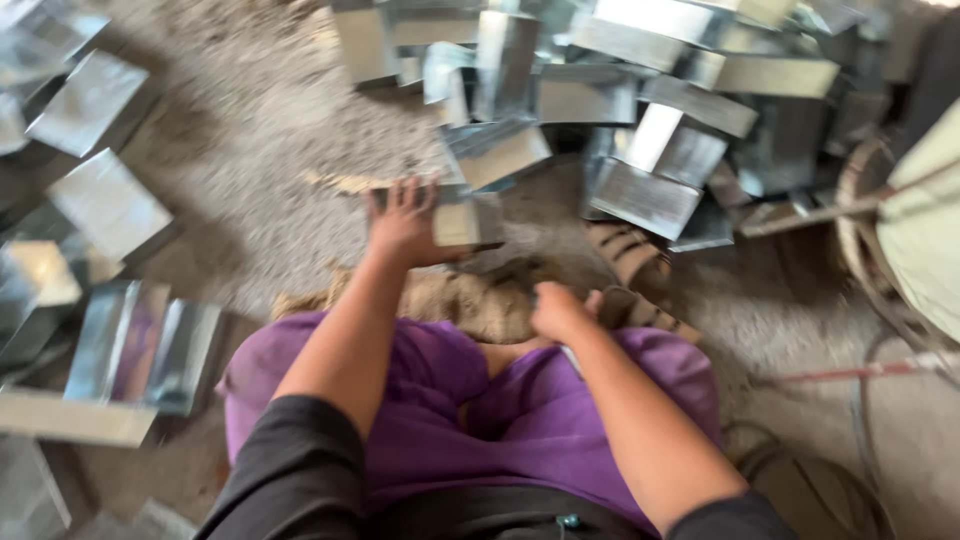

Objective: The person sits on the floor and repeatedly hammers small rectangular metal pieces using a hammer and a small metal block as an anvil. They pick up pieces from a pile, strike them, and place them back down.

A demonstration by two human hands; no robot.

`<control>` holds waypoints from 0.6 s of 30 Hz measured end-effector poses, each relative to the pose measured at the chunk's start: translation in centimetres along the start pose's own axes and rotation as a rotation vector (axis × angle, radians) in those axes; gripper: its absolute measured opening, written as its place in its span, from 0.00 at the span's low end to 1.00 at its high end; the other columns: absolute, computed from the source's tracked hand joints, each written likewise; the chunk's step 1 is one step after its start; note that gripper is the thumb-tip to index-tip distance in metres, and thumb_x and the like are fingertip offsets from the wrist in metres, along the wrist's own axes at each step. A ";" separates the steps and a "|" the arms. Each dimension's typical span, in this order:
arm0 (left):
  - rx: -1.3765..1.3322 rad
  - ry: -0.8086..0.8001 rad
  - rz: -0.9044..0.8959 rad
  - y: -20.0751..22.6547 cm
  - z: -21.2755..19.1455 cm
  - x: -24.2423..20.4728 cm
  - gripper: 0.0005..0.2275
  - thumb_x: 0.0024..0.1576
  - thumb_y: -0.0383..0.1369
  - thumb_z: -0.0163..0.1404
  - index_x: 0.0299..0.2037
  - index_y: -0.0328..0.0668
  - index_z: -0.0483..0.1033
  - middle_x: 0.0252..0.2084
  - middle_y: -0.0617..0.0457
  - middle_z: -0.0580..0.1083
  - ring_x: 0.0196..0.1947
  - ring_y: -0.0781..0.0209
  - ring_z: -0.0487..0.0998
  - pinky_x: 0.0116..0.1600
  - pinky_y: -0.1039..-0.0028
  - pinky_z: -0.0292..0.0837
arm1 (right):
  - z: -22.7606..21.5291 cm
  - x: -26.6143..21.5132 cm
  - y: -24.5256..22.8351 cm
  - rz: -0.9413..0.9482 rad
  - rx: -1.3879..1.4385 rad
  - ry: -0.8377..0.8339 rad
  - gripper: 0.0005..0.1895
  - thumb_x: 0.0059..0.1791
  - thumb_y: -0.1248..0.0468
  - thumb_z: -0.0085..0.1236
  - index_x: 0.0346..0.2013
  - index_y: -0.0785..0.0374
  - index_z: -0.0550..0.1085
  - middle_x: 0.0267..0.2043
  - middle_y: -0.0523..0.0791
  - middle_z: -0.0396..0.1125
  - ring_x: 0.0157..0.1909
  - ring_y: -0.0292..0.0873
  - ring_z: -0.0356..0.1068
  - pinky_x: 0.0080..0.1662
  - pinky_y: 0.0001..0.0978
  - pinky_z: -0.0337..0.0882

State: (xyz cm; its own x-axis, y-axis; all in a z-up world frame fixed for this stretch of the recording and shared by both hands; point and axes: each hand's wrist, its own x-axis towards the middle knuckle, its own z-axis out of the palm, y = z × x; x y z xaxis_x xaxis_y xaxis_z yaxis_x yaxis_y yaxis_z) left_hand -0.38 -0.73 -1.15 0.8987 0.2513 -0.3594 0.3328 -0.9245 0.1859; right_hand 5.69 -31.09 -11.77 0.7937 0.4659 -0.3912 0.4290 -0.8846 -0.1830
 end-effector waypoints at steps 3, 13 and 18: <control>0.097 0.075 0.023 -0.4 0.6 -0.6 0.61 0.36 0.62 0.64 0.77 0.52 0.39 0.79 0.47 0.45 0.78 0.45 0.42 0.68 0.28 0.28 | 2.8 1.9 -1.4 -0.013 0.034 -0.206 0.14 0.46 0.67 0.56 0.44 0.68 0.80 0.49 0.61 0.73 0.53 0.58 0.74 0.52 0.49 0.74; 0.076 -0.196 0.005 4.1 -6.5 -6.2 0.59 0.35 0.61 0.70 0.74 0.50 0.48 0.76 0.47 0.51 0.75 0.42 0.50 0.74 0.50 0.51 | -1.0 0.3 -4.1 -0.053 0.107 -0.281 0.14 0.41 0.69 0.60 0.41 0.69 0.81 0.46 0.59 0.74 0.50 0.58 0.75 0.49 0.49 0.75; 0.298 -0.309 0.242 13.8 -16.5 -8.0 0.44 0.42 0.46 0.70 0.70 0.53 0.61 0.67 0.50 0.67 0.68 0.47 0.66 0.72 0.53 0.61 | -2.1 -0.6 -5.0 -0.079 0.073 -0.287 0.14 0.44 0.68 0.57 0.43 0.66 0.80 0.48 0.54 0.75 0.52 0.56 0.75 0.49 0.49 0.75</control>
State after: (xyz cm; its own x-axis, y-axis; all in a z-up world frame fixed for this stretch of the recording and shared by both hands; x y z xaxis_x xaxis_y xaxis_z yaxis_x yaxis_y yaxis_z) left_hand 1.71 -10.76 19.33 0.7985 -0.0365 -0.6009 -0.0120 -0.9989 0.0446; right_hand 3.99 -26.88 -8.70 0.6005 0.5171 -0.6099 0.4439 -0.8500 -0.2837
